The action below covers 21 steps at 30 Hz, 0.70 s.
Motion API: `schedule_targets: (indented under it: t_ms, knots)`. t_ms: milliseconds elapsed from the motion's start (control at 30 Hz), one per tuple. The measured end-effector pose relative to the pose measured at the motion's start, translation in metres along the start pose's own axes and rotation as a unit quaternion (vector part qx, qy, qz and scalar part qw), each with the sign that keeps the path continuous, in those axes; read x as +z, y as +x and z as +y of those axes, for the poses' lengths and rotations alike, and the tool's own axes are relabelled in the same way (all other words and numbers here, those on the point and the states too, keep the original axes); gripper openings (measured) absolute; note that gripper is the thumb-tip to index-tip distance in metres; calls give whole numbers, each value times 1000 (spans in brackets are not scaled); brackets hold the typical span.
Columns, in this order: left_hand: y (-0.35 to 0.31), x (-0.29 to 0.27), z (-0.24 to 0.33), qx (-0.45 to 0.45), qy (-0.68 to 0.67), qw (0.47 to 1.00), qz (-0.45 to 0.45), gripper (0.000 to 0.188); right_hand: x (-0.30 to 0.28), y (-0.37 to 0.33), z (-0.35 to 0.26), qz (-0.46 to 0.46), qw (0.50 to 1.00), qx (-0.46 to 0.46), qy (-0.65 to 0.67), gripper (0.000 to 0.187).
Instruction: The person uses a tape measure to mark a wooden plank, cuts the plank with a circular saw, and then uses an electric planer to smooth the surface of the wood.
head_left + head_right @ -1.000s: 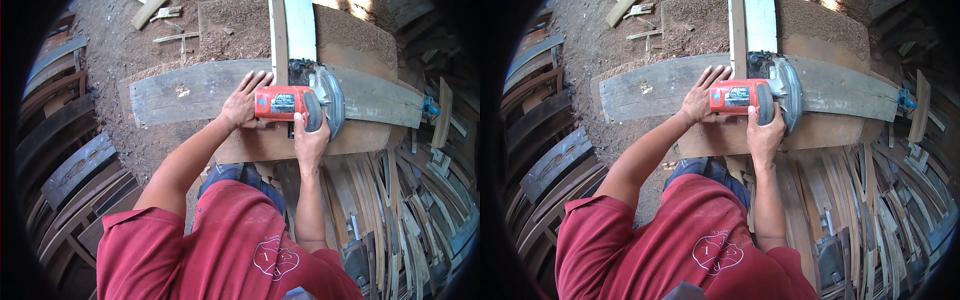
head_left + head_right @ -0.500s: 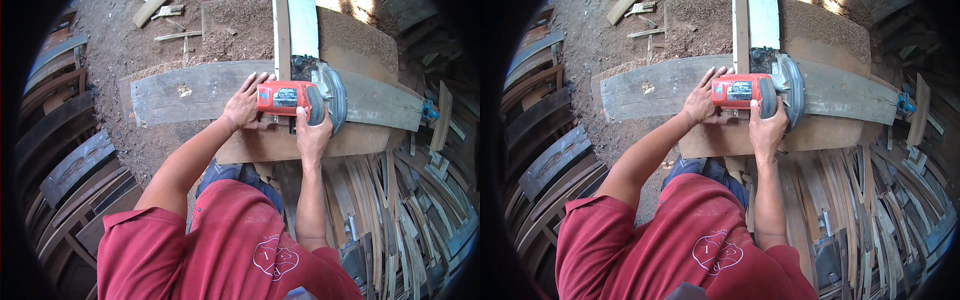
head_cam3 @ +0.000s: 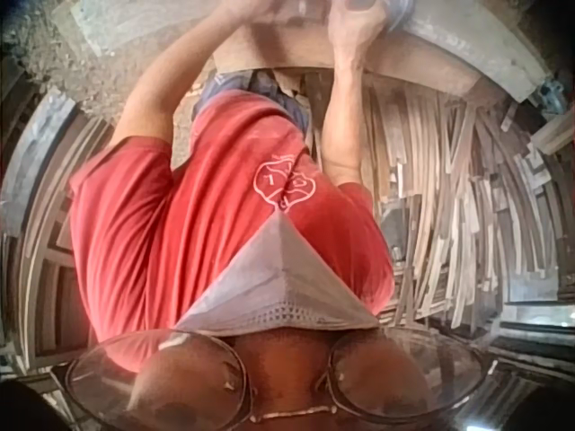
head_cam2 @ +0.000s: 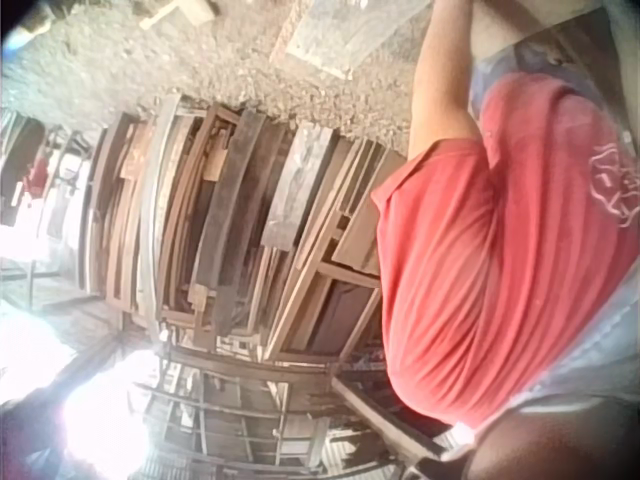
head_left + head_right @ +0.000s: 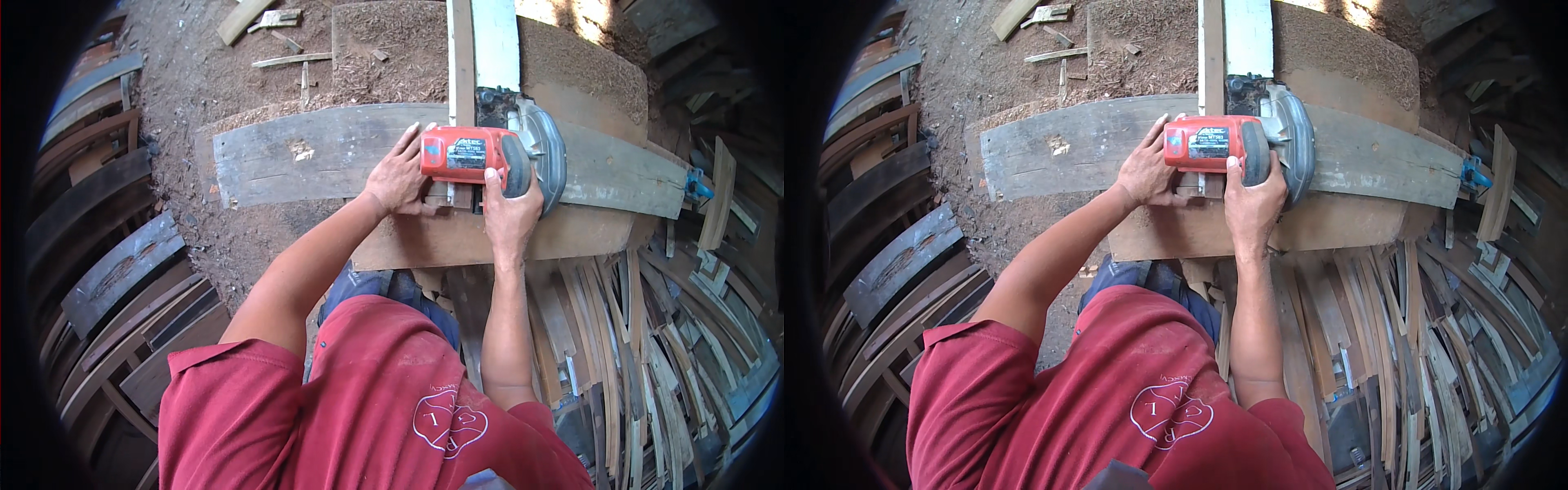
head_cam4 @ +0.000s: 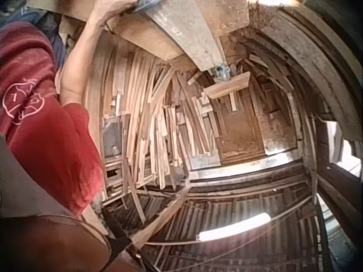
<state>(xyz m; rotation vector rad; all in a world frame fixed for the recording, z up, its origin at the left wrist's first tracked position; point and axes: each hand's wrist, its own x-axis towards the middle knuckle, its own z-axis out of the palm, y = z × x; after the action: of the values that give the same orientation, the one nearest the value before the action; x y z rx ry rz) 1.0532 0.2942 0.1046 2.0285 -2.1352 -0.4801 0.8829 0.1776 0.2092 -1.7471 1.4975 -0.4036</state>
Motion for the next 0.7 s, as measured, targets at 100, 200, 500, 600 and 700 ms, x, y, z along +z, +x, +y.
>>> schedule_targets:
  t_ms: [100,200,500,600,700]
  knots:
    - [0,-1,1,-1,2,1000,-4,119,1,3,0,-2,1000,-10,-4,70]
    - [-1,-2,0,1,5,1000,-12,120,2,6,-1,0,1000,-11,-7,69]
    - [-1,1,1,4,9,1000,-6,121,6,13,-3,1,1000,14,10,64]
    - [-2,-2,0,0,-10,1000,-7,122,4,13,-16,-3,1000,11,22,50]
    - [-2,-1,1,-7,-5,1000,-13,121,6,14,-17,1,999,-11,36,33]
